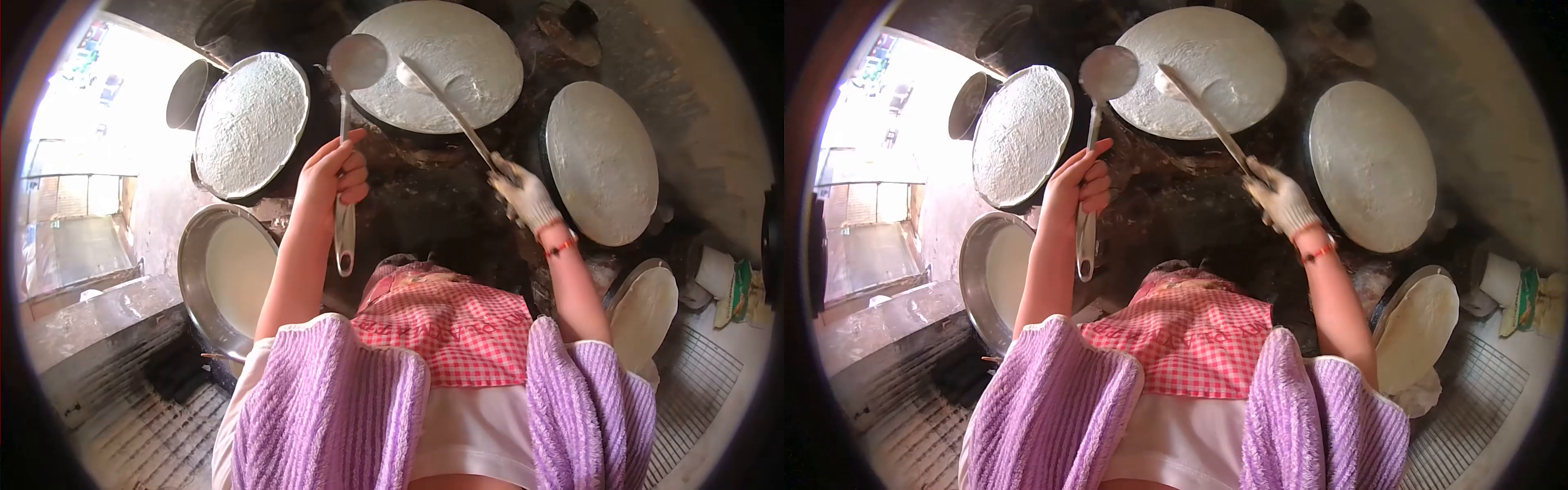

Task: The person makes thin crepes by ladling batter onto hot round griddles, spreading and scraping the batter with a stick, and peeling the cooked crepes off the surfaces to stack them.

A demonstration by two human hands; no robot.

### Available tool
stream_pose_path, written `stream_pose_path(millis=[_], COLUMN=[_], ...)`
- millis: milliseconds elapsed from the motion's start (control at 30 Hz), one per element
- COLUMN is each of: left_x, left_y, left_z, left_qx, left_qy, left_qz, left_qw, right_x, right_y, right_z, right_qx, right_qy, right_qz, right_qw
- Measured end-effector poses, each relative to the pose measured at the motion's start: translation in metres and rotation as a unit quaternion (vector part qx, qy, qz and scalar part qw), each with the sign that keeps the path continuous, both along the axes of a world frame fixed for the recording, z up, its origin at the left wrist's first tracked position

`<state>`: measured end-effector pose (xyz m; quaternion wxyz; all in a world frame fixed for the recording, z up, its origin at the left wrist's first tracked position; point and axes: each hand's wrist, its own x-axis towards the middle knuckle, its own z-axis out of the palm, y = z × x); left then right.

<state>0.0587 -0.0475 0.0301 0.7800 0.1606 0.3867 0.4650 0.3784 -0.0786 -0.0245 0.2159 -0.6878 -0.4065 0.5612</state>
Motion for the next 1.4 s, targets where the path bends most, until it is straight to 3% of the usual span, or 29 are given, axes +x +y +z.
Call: stream_pose_path(millis=[67,100,167,233,367,467,500,567,600,633,700,733,767,833,900,967,1000,1033,1067,1167,1267,1300,1333,1367,1400], left_x=[0.001,0.002,0.012,0.018,0.024,0.034,0.024,-0.002,-0.015,-0.031,-0.060,-0.071,-0.080,-0.097,-0.115,-0.131,-0.151,-0.147,-0.146,-0.139,-0.119,-0.109,-0.096,-0.083,-0.036], left_y=[0.011,0.015,0.017,0.020,0.028,0.037,0.047,0.068,0.066,0.056,0.041,0.035,0.029,0.022,0.026,0.029,0.041,0.037,0.034,0.023,0.009,0.002,-0.005,-0.011,-0.017], left_z=[-0.004,-0.007,-0.010,-0.020,-0.029,-0.012,-0.018,-0.028,-0.006,-0.004,-0.003,0.000,0.003,0.005,0.005,-0.004,-0.036,-0.016,-0.015,-0.029,-0.006,0.001,0.010,0.020,0.011], left_qx=[-0.021,-0.033,-0.041,-0.040,-0.050,-0.084,-0.156,-0.281,-0.320,-0.280,-0.187,-0.159,-0.130,-0.111,-0.134,-0.149,-0.128,-0.153,-0.154,-0.137,-0.163,-0.140,-0.116,-0.091,-0.009], left_qy=[-0.048,-0.073,-0.083,-0.084,-0.131,-0.105,-0.223,-0.444,-0.474,-0.528,-0.527,-0.494,-0.460,-0.411,-0.369,-0.360,-0.374,-0.415,-0.440,-0.334,-0.307,-0.289,-0.270,-0.252,-0.200], left_qz=[-0.012,-0.017,-0.007,-0.008,-0.022,0.002,-0.014,-0.045,-0.019,-0.050,-0.121,-0.123,-0.125,-0.122,-0.132,-0.166,-0.237,-0.226,-0.209,-0.180,-0.203,-0.237,-0.269,-0.299,-0.359], left_qw=[0.999,0.997,0.996,0.996,0.990,0.991,0.962,0.849,0.820,0.800,0.820,0.846,0.869,0.897,0.910,0.906,0.887,0.868,0.860,0.915,0.915,0.917,0.917,0.916,0.912], right_x=[0.017,0.027,-0.002,-0.051,-0.117,-0.132,-0.132,-0.125,-0.120,-0.114,-0.098,-0.089,-0.086,-0.115,-0.156,-0.160,-0.159,-0.153,-0.147,-0.118,-0.101,-0.089,-0.076,-0.067,-0.019], right_y=[-0.035,-0.053,-0.066,-0.047,-0.004,0.004,0.004,-0.004,-0.012,-0.018,-0.027,-0.022,-0.022,-0.003,0.000,-0.011,-0.023,-0.038,-0.055,-0.145,-0.211,-0.239,-0.266,-0.291,-0.313], right_z=[-0.011,-0.048,-0.041,-0.035,-0.042,-0.041,-0.045,-0.017,-0.010,-0.002,-0.012,-0.017,-0.022,-0.032,-0.035,-0.017,-0.014,-0.010,-0.003,0.010,0.021,0.014,0.023,0.015,-0.013], right_qx=[0.040,0.106,0.065,0.020,0.029,0.021,0.016,-0.003,0.036,0.078,0.145,0.118,0.119,0.091,0.083,0.048,0.077,0.103,0.088,0.087,0.115,0.207,0.139,0.291,0.272], right_qy=[0.019,0.053,0.102,0.131,0.154,0.236,0.261,0.263,0.271,0.279,0.249,0.311,0.279,0.149,0.014,0.027,0.021,0.005,0.025,0.024,-0.006,0.043,0.061,0.018,0.035], right_qz=[-0.032,-0.085,-0.242,-0.266,-0.170,-0.179,-0.187,-0.173,-0.182,-0.190,-0.310,-0.329,-0.355,-0.300,-0.054,-0.027,-0.028,-0.041,-0.092,-0.256,-0.396,-0.460,-0.515,-0.537,-0.625], right_qw=[0.999,0.989,0.963,0.955,0.973,0.955,0.947,0.949,0.945,0.938,0.906,0.883,0.884,0.938,0.995,0.998,0.996,0.994,0.992,0.962,0.911,0.862,0.843,0.792,0.731])
